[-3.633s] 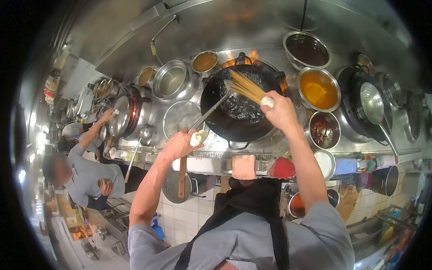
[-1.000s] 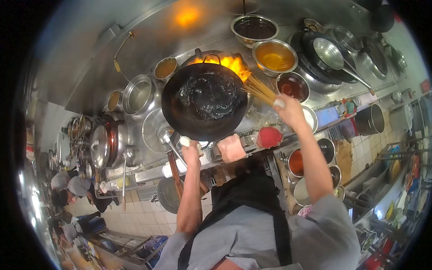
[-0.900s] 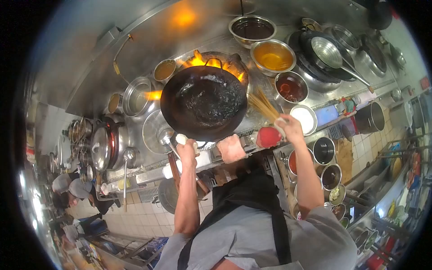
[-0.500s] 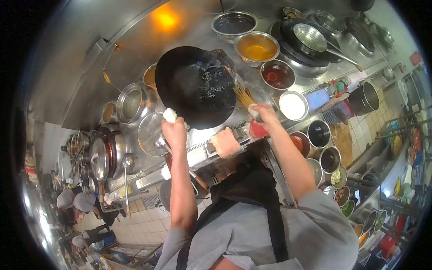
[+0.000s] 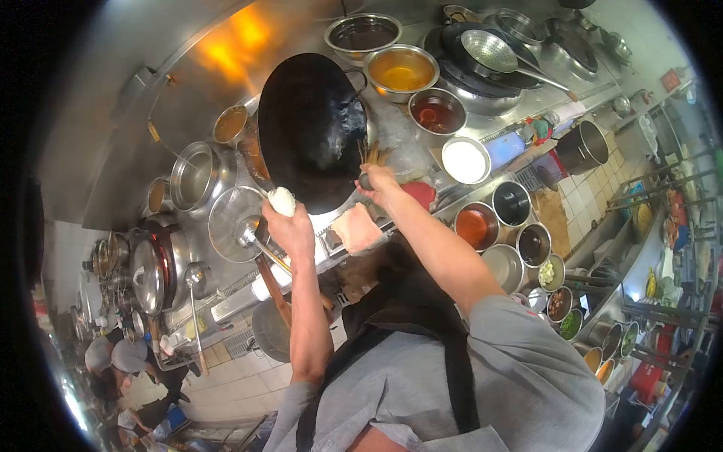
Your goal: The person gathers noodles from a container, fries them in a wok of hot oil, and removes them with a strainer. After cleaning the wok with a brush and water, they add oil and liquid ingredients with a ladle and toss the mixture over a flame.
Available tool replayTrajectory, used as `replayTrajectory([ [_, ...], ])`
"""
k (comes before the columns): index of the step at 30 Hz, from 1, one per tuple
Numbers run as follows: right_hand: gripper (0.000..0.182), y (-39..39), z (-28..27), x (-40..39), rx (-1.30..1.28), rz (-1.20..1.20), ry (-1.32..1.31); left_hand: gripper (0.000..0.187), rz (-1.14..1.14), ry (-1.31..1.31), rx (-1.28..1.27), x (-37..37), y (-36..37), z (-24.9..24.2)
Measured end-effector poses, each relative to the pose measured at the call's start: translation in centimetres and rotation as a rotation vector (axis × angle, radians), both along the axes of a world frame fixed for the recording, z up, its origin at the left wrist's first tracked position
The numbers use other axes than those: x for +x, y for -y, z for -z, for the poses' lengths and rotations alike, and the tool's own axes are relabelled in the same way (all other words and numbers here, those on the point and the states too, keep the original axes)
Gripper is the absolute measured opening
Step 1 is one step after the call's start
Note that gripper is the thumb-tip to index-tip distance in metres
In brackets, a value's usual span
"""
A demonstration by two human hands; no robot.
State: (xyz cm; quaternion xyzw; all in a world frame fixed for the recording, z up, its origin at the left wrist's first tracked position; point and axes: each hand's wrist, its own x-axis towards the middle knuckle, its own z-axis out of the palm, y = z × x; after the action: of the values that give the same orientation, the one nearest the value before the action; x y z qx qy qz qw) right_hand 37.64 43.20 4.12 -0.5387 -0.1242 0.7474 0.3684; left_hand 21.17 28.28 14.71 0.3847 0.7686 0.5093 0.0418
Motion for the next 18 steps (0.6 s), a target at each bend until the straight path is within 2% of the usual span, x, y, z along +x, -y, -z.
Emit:
replayTrajectory([
  [5, 0.026, 0.5, -1.1, 0.3, 0.033, -0.213, 0.205, 0.062, -0.012, -0.073, 0.088, -0.7, 1.9, 2.3],
  [7, 0.034, 0.7, -3.8, 1.5, 0.070, -0.327, 0.387, 0.063, -0.026, -0.074, 0.106, -1.1, 2.3, 2.6],
  [10, 0.039, 0.4, -6.9, 5.2, 0.112, -0.353, 0.466, 0.064, -0.051, -0.049, 0.102, -2.2, 2.5, 2.3],
  [13, 0.043, 0.5, -9.2, 7.2, 0.299, -0.451, 0.799, 0.061, -0.091, -0.053, 0.071, -3.4, 2.7, 1.5],
  [16, 0.047, -2.8, -6.6, 7.4, 0.332, -0.707, 1.135, 0.052, -0.130, -0.032, 0.116, -4.4, 2.7, 2.4],
  [18, 0.039, -3.6, -3.7, 7.5, 0.322, -0.890, 1.209, 0.045, -0.152, 0.137, 0.071, -4.5, 3.2, 2.5],
])
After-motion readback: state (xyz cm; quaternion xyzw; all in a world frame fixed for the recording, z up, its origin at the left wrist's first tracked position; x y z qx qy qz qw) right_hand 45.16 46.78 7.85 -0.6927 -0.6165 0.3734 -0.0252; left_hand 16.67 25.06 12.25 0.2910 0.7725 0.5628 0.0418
